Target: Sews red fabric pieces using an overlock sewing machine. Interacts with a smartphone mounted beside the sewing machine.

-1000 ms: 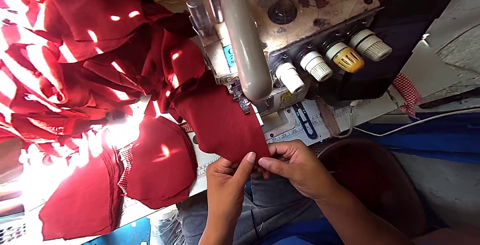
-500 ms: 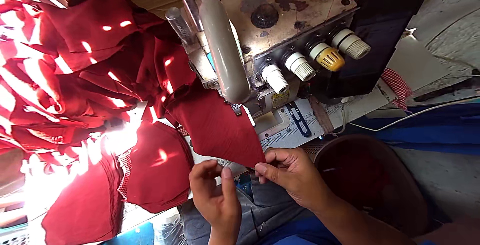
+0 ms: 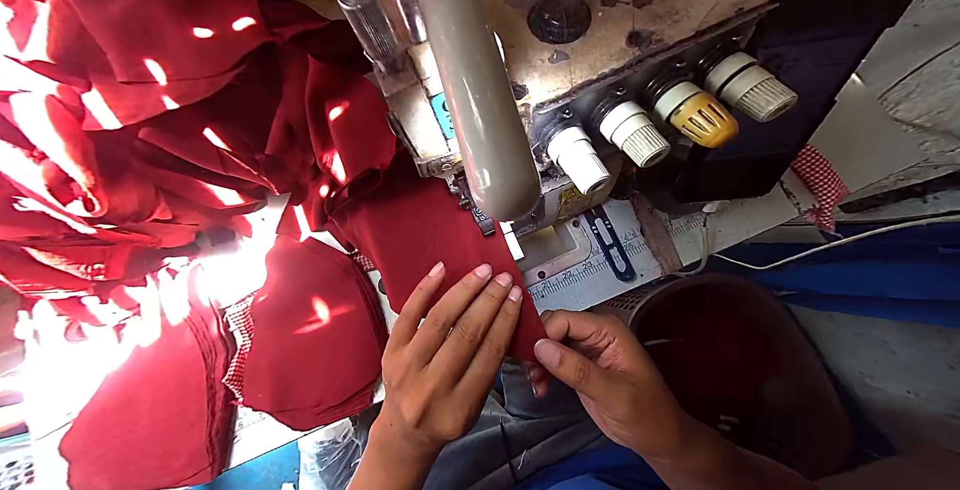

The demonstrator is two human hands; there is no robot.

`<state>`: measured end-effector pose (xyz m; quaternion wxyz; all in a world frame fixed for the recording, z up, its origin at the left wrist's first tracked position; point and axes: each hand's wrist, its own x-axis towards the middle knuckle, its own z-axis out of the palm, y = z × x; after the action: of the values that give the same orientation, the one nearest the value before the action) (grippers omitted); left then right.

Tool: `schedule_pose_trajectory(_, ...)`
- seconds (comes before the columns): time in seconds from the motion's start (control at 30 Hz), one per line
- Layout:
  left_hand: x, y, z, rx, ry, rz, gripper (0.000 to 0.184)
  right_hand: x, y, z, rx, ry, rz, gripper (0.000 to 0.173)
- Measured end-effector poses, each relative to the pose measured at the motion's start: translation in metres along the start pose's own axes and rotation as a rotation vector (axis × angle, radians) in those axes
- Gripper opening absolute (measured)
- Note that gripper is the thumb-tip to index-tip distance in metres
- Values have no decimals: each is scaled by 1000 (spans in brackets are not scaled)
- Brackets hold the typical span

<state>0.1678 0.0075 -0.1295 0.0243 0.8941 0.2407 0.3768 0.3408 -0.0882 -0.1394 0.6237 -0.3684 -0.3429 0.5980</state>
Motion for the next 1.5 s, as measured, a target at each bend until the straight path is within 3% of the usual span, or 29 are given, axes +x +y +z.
schedule_pose_trajectory(0.5, 14, -12, -7, -17, -49, -35, 22, 48, -8, -6, -136, 28, -56, 14)
schedule_pose_trajectory(0.6, 16, -21, -9, -86, -61, -79, 25, 58, -10, -2, -292, 102, -104, 17)
schedule_pose_trajectory(0.73, 22, -34, -11, -149, -75, -147, 29, 71, -15, 2, -587, 221, -154, 33)
schedule_pose_trajectory(0.9, 36, -50, -16, -174, -95, -178, 29, 77, -22, 1, -808, 254, -182, 41)
schedule_pose_trajectory(1.07, 48, -61, -12, -166, -59, -236, 28, 68, -15, -10, -815, 92, -342, 34)
schedule_pose_trajectory(1.17, 51, -62, -7, -147, -34, -285, 27, 61, 10, -23, -751, -43, -337, 32)
schedule_pose_trajectory(1.27, 53, -62, -4, -121, -19, -317, 27, 60, 26, -29, -882, -131, -377, 28)
schedule_pose_trajectory(1.5, 41, -84, -24, -148, 51, -390, 26, 58, 23, -27, -829, -146, -379, 24)
